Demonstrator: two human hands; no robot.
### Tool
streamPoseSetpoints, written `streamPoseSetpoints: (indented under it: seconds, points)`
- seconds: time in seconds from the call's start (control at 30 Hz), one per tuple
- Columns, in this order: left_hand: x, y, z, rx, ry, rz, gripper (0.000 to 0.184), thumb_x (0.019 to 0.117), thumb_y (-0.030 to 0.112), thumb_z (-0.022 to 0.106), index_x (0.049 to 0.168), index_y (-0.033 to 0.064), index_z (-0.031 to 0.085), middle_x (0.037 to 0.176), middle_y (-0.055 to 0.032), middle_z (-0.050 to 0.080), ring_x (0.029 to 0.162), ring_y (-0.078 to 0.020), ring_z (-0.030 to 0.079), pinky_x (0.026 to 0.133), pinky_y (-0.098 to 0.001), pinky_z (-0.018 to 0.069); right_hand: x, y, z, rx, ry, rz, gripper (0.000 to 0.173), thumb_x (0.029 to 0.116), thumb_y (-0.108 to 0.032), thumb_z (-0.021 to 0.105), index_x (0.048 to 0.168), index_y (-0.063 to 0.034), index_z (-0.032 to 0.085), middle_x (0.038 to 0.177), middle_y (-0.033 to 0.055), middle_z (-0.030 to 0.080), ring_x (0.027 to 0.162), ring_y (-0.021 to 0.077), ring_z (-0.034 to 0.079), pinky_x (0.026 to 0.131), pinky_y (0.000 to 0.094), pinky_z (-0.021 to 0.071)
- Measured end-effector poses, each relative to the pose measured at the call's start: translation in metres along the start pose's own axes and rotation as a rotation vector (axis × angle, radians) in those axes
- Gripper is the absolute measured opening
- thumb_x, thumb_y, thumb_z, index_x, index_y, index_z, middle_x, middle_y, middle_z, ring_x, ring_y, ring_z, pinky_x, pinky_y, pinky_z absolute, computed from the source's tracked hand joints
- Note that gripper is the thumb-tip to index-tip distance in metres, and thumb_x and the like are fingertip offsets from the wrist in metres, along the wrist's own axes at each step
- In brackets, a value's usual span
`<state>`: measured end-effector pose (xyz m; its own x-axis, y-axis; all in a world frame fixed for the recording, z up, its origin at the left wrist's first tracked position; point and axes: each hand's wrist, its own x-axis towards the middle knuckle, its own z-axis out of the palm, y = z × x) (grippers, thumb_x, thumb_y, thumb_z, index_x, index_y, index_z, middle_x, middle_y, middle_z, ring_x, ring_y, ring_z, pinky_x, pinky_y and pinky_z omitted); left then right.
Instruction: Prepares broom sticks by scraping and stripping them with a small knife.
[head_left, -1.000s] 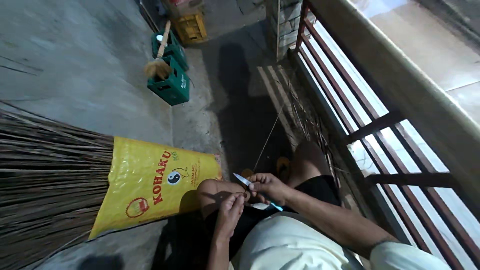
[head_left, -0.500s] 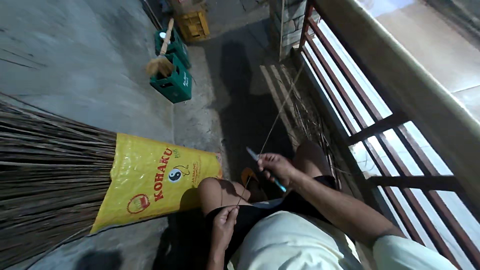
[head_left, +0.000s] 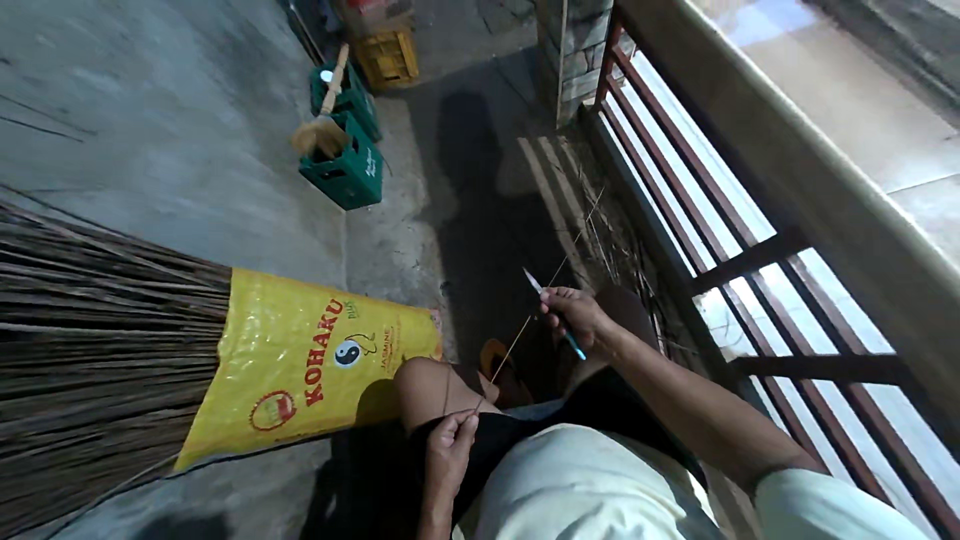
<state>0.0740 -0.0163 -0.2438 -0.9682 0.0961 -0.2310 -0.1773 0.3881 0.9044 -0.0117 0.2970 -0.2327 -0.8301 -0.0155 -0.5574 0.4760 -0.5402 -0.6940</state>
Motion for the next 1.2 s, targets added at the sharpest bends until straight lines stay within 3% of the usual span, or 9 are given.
streamPoseSetpoints:
  seconds: [0.1,0.23,0.3,0.43,0.53,0.77,1.0,1.13,1.2]
  points:
    - [0.004,0.005,0.01,-0.023,0.02,0.013,0.013,0.0932,0.004,0.066,0.101,-0.0026,0.073,0.086,-0.0015,0.072,0.07,-0.002,0.063,0.067,-0.0185,0.054,-0.021,0.035,0.019,-0.153,-0.244,-0.048,0.025,0.1051,-0.011,0.054,0.128,-0.0008,0.058,0.082,0.0012,0.065,0.055,0.006,0.055,0.048,0.0206,0.0468]
    - [0.007,0.014,0.012,-0.05,-0.005,0.014,0.012,0.093,0.003,0.064,0.1,-0.0019,0.073,0.08,0.0012,0.069,0.064,-0.0002,0.058,0.06,-0.0165,0.05,-0.047,0.074,0.046,-0.22,-0.487,-0.022,0.022,0.103,-0.014,0.057,0.119,-0.0011,0.063,0.079,0.0005,0.065,0.053,0.0053,0.054,0.047,0.0214,0.0465]
    - [0.005,0.013,0.003,-0.081,-0.037,-0.007,0.011,0.0933,0.004,0.064,0.099,-0.0003,0.073,0.078,0.0019,0.068,0.063,-0.0009,0.057,0.059,-0.0168,0.0487,-0.043,0.067,0.042,-0.205,-0.459,-0.04,0.017,0.1032,-0.014,0.057,0.114,-0.0014,0.063,0.079,0.0002,0.065,0.052,0.0048,0.054,0.047,0.021,0.0468]
    - [-0.003,0.006,-0.013,-0.151,-0.071,-0.079,0.011,0.0925,0.008,0.064,0.097,0.0029,0.073,0.072,0.0045,0.064,0.056,0.0003,0.051,0.051,-0.0151,0.0416,-0.014,0.009,0.009,-0.153,-0.176,-0.098,0.019,0.1059,-0.01,0.053,0.12,0.0001,0.061,0.079,0.0005,0.064,0.054,0.0035,0.053,0.048,0.018,0.0454]
    - [-0.006,0.005,-0.012,-0.182,-0.086,-0.123,0.011,0.0929,0.009,0.064,0.097,0.003,0.073,0.071,0.0042,0.063,0.055,0.0002,0.05,0.05,-0.0152,0.0408,0.004,0.001,-0.005,-0.119,-0.04,-0.157,0.018,0.105,-0.008,0.055,0.118,0.0015,0.062,0.079,0.0043,0.065,0.054,0.0065,0.055,0.048,0.0197,0.0465]
    - [-0.002,0.01,-0.008,-0.265,-0.145,-0.183,0.011,0.095,0.01,0.061,0.097,0.0048,0.071,0.064,0.0066,0.056,0.049,0.001,0.044,0.045,-0.0146,0.0361,-0.03,0.049,0.024,-0.141,-0.38,-0.088,0.021,0.1025,-0.013,0.056,0.119,-0.0017,0.061,0.076,-0.0011,0.065,0.052,0.0044,0.055,0.047,0.0198,0.0466]
    - [-0.01,0.001,-0.03,-0.274,-0.157,-0.244,0.013,0.0955,0.007,0.058,0.097,0.0054,0.071,0.062,0.0067,0.055,0.046,0.0021,0.042,0.042,-0.0134,0.0341,0.007,-0.015,-0.024,-0.013,0.037,-0.205,0.023,0.1064,-0.01,0.053,0.127,-0.0022,0.057,0.076,0.0028,0.062,0.05,0.0058,0.052,0.044,0.0195,0.0454]
    - [-0.011,0.001,-0.023,-0.292,-0.172,-0.235,0.012,0.0951,0.007,0.06,0.096,0.006,0.071,0.061,0.0076,0.054,0.046,0.0027,0.042,0.042,-0.0134,0.0346,-0.024,0.01,-0.005,-0.222,-0.327,-0.117,0.025,0.1039,-0.012,0.055,0.127,-0.0024,0.059,0.079,-0.0011,0.064,0.053,0.0043,0.054,0.047,0.0192,0.0471]
    - [-0.011,0.001,-0.022,-0.293,-0.182,-0.228,0.011,0.094,0.009,0.061,0.095,0.0073,0.072,0.06,0.0083,0.054,0.046,0.0027,0.043,0.043,-0.0134,0.0349,-0.031,0.02,0.006,-0.229,-0.389,-0.075,0.024,0.1032,-0.012,0.056,0.125,-0.0025,0.06,0.077,-0.002,0.064,0.052,0.0037,0.054,0.046,0.0187,0.0462]
